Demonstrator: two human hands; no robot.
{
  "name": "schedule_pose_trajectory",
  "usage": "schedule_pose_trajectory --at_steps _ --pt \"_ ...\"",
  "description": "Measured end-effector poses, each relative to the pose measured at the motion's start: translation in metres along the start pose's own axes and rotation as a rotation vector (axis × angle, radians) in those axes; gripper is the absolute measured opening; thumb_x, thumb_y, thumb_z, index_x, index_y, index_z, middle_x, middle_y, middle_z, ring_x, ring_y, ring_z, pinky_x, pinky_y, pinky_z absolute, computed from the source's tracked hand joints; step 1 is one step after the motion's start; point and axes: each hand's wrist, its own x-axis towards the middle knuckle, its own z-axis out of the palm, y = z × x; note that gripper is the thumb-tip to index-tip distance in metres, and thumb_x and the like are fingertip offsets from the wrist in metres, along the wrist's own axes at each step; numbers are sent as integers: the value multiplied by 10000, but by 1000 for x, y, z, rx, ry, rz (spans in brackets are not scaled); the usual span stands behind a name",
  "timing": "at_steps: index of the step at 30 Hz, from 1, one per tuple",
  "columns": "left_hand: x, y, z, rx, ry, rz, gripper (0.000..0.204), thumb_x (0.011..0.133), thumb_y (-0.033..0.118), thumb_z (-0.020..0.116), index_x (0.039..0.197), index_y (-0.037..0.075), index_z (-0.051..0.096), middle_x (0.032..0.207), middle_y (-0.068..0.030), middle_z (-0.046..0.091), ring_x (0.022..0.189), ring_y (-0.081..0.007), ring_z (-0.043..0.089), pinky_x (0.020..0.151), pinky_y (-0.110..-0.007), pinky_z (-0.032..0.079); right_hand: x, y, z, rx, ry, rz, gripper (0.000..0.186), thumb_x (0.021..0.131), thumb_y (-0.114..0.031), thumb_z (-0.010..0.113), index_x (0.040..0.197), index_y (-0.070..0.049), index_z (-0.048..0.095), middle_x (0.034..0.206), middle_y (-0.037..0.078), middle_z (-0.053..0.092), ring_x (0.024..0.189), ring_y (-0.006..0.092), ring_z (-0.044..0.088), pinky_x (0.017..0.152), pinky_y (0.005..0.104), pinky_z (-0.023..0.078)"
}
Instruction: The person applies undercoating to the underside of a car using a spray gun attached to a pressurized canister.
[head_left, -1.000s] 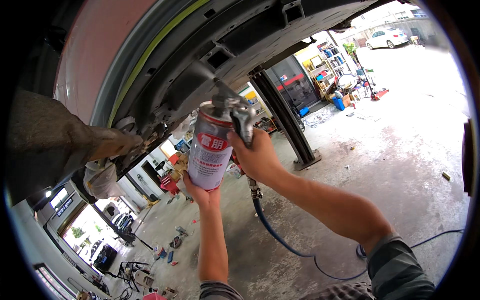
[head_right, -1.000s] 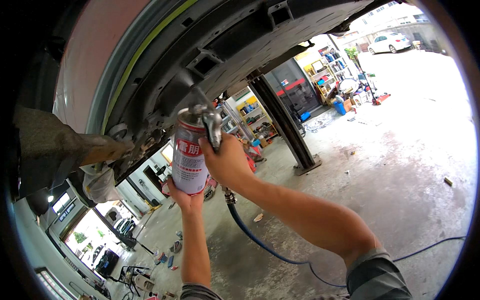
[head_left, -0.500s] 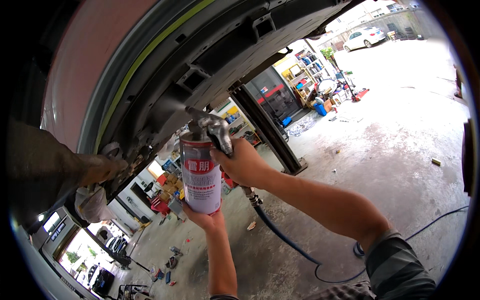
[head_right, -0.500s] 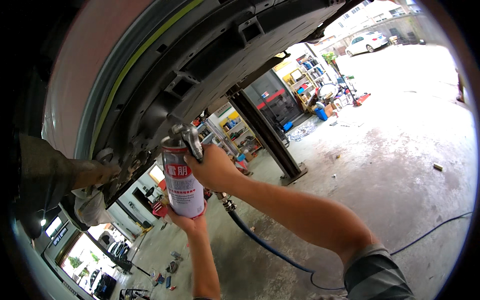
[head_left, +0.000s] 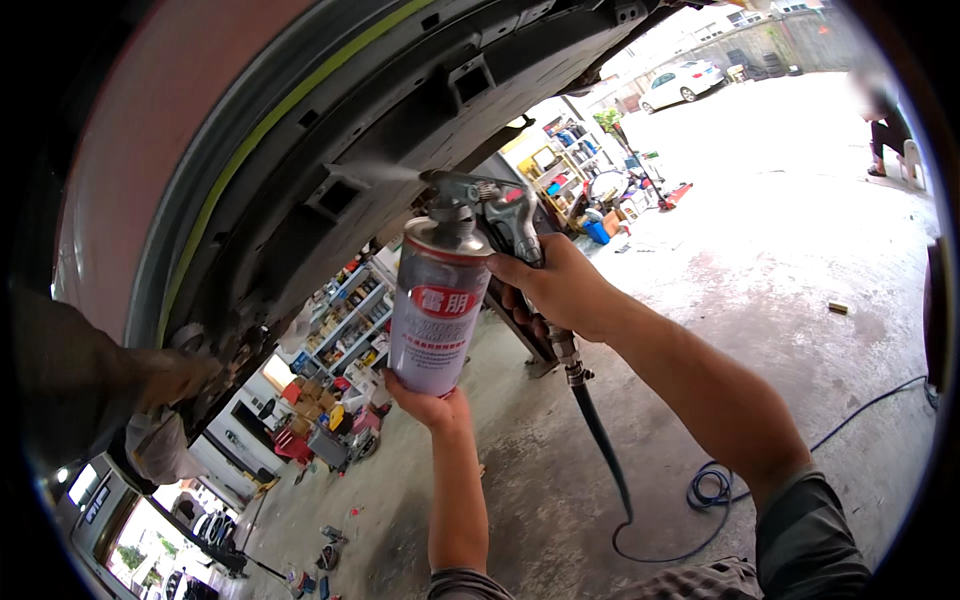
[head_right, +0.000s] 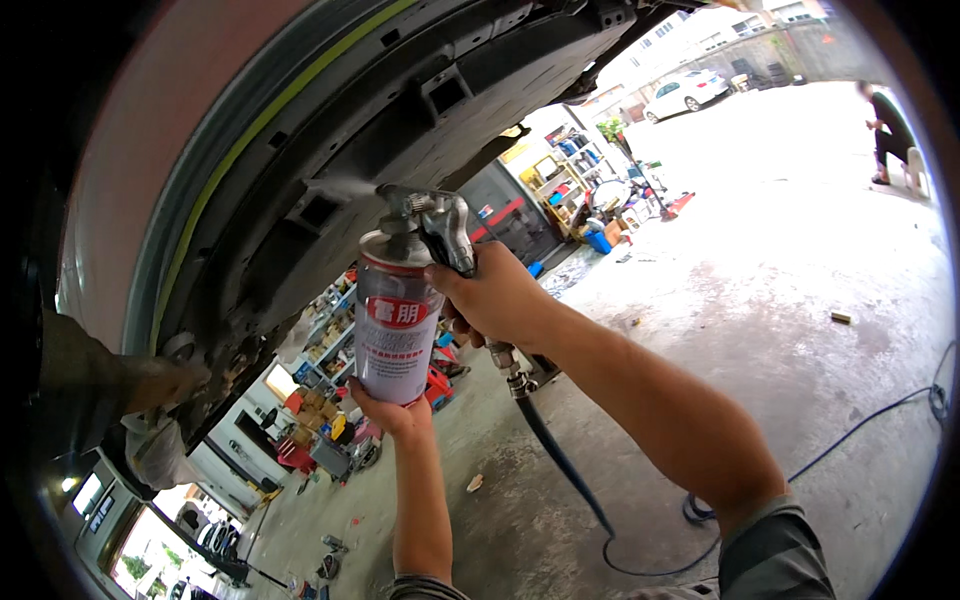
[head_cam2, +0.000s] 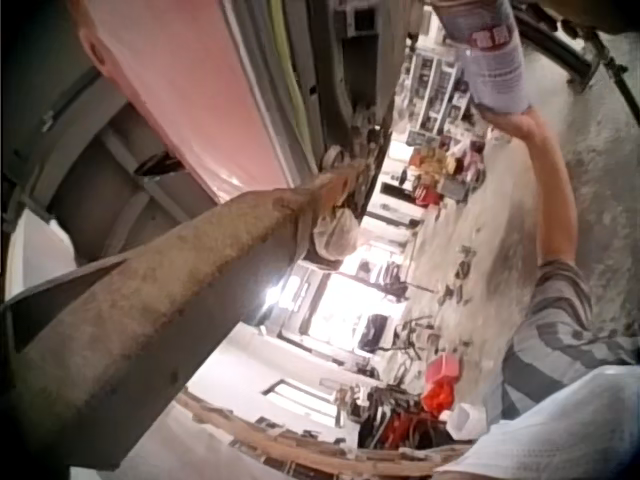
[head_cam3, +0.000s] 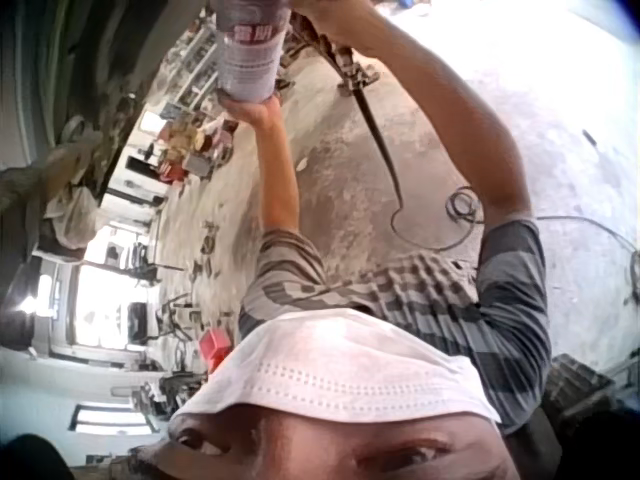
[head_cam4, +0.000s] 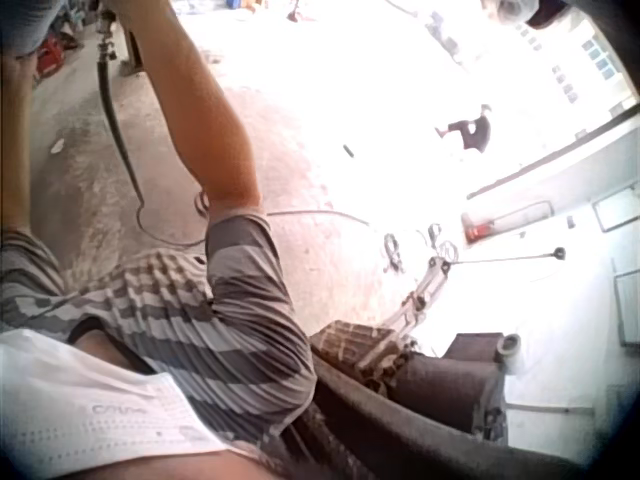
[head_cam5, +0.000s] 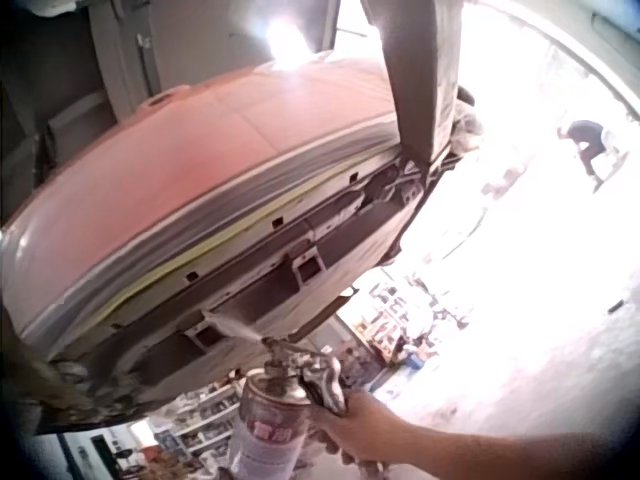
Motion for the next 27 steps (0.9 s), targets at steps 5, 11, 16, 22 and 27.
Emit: schedule_pose_trajectory --at_steps 5,11,16,22,27 --pt "4 -18 9 56 -39 82 536 960 477 332 1282 71 470 1280 -94 540 1210 -287 504 1026 -434 379 4 18 -8 45 137 -78 249 929 -241 580 808 -25 553 634 55 596 499 119 566 421 264 423" --pt "-5 -22 24 89 18 104 576 933 499 374 1305 66 448 1328 -111 499 1220 -311 491 1041 -446 373 10 12 -41 26 42 -31 273 923 -255 582 796 -15 556 616 49 587 480 118 559 398 264 430" --pt "6 -33 35 78 -71 102 604 915 505 411 1336 72 416 1366 -118 463 1235 -325 474 1044 -456 375 2 21 -44 63 77 -85 285 914 -300 610 843 -29 557 661 47 608 514 107 572 396 253 438" --pt "20 -79 70 49 -127 20 631 929 522 382 1367 68 383 1380 -127 446 1252 -312 460 1054 -447 364 -2 -17 -81 -37 247 -37 286 921 -241 574 773 4 568 589 48 579 436 121 544 395 284 431" --pt "14 -129 121 -34 -187 -90 602 940 507 374 1356 73 401 1363 -112 464 1244 -298 472 1055 -425 369 2 -20 -109 -107 425 -145 287 923 -276 584 814 -11 565 639 71 590 471 125 551 365 270 418"
